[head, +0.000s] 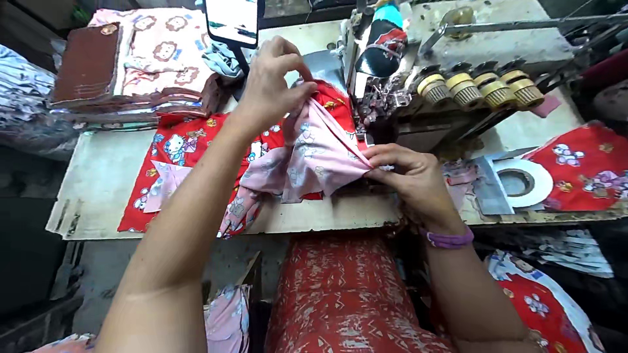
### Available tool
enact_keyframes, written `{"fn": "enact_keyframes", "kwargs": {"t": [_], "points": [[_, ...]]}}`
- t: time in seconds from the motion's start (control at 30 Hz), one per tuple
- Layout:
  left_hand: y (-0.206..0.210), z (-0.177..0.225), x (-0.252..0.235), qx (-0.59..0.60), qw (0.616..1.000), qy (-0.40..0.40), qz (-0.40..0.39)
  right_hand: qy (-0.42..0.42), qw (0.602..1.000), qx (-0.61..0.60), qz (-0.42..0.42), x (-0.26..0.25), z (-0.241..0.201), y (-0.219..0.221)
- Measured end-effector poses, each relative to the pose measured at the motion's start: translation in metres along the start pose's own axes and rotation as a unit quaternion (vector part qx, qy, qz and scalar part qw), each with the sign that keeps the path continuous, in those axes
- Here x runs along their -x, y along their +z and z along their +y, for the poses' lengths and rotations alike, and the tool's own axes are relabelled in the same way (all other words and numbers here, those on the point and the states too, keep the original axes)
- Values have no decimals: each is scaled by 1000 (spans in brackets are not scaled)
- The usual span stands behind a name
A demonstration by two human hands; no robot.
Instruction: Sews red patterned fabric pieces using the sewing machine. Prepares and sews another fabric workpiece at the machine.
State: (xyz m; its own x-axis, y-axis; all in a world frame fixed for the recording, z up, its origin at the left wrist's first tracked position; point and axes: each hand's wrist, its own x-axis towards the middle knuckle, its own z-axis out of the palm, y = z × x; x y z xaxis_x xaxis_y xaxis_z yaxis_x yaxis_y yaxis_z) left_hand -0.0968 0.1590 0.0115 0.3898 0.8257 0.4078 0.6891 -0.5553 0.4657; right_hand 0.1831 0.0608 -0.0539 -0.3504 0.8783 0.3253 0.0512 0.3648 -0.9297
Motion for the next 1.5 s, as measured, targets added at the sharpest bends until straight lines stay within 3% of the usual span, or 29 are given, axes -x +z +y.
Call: {"fn": "enact_keyframes", "kwargs": {"t": [0.07, 0.2, 0.43, 0.57, 0.9, 1.0, 1.07, 1.17, 1.3, 1.5], "points": [[5, 26, 15, 34, 996, 84, 2, -7, 1000, -2, -1, -1, 1, 0], [22, 63, 33, 49, 974, 183, -126, -6, 1000, -3, 13, 0, 2, 2], [23, 71, 29, -23, 969, 189, -157, -1, 1000, -24, 11, -1, 3, 1], [22, 73, 27, -10, 973, 176, -152, -3, 999, -38, 12, -2, 5, 2], [8, 83, 14, 58, 960, 128, -242, 3, 999, -39, 19, 0, 5, 2], [10, 77, 14, -1, 957, 200, -208, 7, 999, -40, 8, -1, 5, 1], [10, 75, 14, -98, 936, 289, -175, 15, 999, -37, 1, -2, 3, -1], [6, 72, 19, -169, 908, 344, -172, 13, 999, -44, -4, -3, 3, -2], [8, 59, 24, -128, 929, 308, -160, 13, 999, -39, -10, -3, 4, -3], [7, 50, 22, 46, 957, 232, -171, 17, 999, -39, -25, -4, 3, -6]]}}
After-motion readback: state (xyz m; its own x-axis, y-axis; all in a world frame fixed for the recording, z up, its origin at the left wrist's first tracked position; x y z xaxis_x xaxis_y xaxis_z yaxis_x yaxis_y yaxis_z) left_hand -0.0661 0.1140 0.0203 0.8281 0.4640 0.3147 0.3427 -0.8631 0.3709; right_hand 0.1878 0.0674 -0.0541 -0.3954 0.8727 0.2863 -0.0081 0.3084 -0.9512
